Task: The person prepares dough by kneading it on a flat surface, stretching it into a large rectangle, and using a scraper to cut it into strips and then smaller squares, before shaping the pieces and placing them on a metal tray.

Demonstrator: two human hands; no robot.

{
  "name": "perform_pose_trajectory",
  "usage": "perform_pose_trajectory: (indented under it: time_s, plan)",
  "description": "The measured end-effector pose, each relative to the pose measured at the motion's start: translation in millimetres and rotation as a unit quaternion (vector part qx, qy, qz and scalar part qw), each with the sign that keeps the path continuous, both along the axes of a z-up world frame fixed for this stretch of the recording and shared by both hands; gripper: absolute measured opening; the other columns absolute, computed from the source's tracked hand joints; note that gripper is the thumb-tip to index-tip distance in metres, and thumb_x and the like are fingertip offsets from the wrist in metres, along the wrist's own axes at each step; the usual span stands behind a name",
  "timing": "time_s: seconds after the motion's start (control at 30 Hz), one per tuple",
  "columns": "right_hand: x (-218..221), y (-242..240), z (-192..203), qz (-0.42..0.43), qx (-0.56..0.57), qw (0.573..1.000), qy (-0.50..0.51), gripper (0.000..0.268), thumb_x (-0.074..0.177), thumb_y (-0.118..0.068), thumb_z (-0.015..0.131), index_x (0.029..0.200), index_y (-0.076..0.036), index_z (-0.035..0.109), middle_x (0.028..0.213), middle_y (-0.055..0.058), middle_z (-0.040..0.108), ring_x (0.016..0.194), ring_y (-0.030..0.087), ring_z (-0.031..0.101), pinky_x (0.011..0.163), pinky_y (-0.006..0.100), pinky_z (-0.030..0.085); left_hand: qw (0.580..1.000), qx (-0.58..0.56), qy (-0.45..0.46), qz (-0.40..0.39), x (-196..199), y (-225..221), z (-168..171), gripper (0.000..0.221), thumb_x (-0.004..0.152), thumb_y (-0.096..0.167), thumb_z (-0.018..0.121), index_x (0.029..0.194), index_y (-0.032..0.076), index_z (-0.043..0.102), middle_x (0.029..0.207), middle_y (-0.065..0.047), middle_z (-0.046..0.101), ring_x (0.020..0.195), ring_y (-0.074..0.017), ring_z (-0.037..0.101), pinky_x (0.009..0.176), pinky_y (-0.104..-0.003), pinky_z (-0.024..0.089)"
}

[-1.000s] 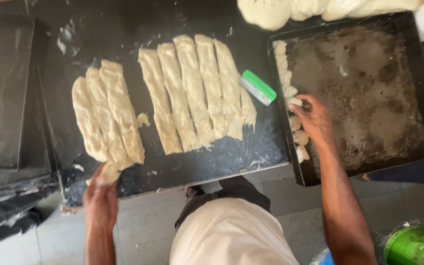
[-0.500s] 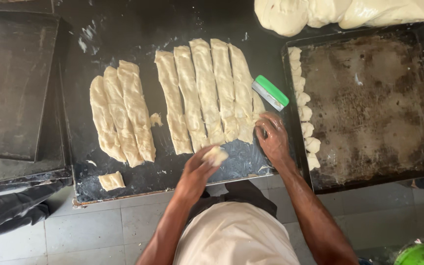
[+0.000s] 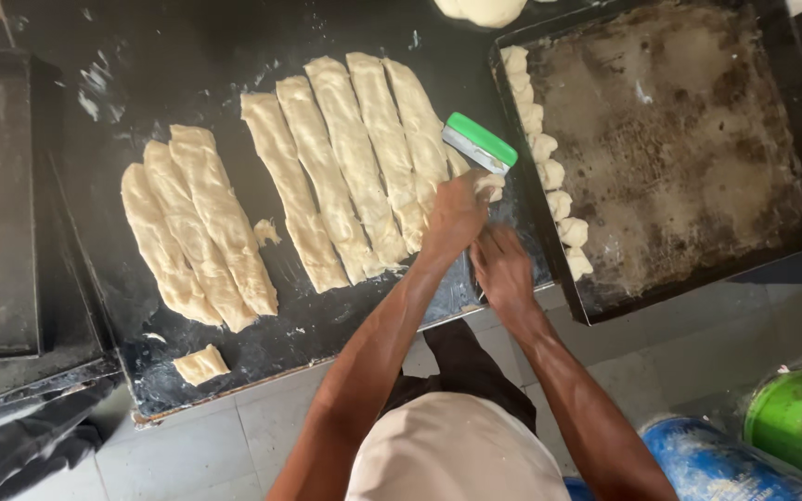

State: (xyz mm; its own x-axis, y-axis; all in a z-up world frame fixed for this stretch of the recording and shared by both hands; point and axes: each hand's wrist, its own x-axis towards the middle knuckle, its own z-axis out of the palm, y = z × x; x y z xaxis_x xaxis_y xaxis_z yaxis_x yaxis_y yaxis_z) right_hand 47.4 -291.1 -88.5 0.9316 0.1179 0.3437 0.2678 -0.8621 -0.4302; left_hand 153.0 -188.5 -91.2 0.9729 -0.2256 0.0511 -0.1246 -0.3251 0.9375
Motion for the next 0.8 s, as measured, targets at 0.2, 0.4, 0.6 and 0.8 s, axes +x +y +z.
perform_pose_trajectory:
  time_s: [0.2, 0.4, 0.6, 0.8]
  plan:
    - [-87.6, -20.0, 45.9, -0.110, 0.072, 0.987, 0.088, 0.036, 0.087, 0.005, 0.063, 0.120, -0.002, 0.072, 0.122, 0.017, 0.072, 0.114, 0.030, 0.069, 0.095, 0.038, 0.057, 0.994, -0.003, 0.060, -0.087, -9.7, 43.0, 9.6, 0.035, 0.093, 0.021, 0.072, 0.123, 0.004, 0.071, 0.087, -0.023, 0.074, 0.076, -0.0329, 0.074, 0.073, -0.041, 0.057]
    - [-70.3, 38.0, 97.6, -0.101, 0.357, 0.900, 0.228, 0.046, 0.085, -0.008, 0.075, 0.130, -0.012, 0.064, 0.111, 0.006, 0.071, 0.095, 0.013, 0.066, 0.075, 0.026, 0.056, 0.954, -0.080, 0.191, -0.217, -80.2, 125.2, 30.4, 0.041, 0.093, 0.016, 0.070, 0.131, 0.001, 0.069, 0.089, -0.013, 0.078, 0.083, -0.0216, 0.071, 0.077, -0.039, 0.059]
    - [-32.8, 83.9, 124.6, 0.045, 0.194, 0.930, 0.308, 0.027, 0.083, -0.011, 0.083, 0.108, -0.007, 0.076, 0.102, 0.006, 0.071, 0.086, 0.021, 0.063, 0.076, 0.036, 0.053, 0.924, -0.205, 0.180, -0.266, -125.4, 196.4, 41.9, 0.072, 0.091, 0.008, 0.074, 0.152, -0.002, 0.037, 0.139, -0.015, 0.059, 0.123, -0.0221, 0.062, 0.101, -0.034, 0.052]
    - [-76.6, 145.0, 123.6, 0.182, 0.016, 0.982, 0.050, 0.033, 0.082, -0.004, 0.077, 0.114, -0.002, 0.072, 0.111, 0.014, 0.066, 0.101, 0.034, 0.063, 0.085, 0.041, 0.053, 0.818, -0.418, 0.385, -0.091, -139.8, 226.1, 31.7, 0.054, 0.099, 0.002, 0.053, 0.152, -0.007, 0.048, 0.135, -0.023, 0.064, 0.111, -0.0249, 0.071, 0.102, -0.037, 0.059]
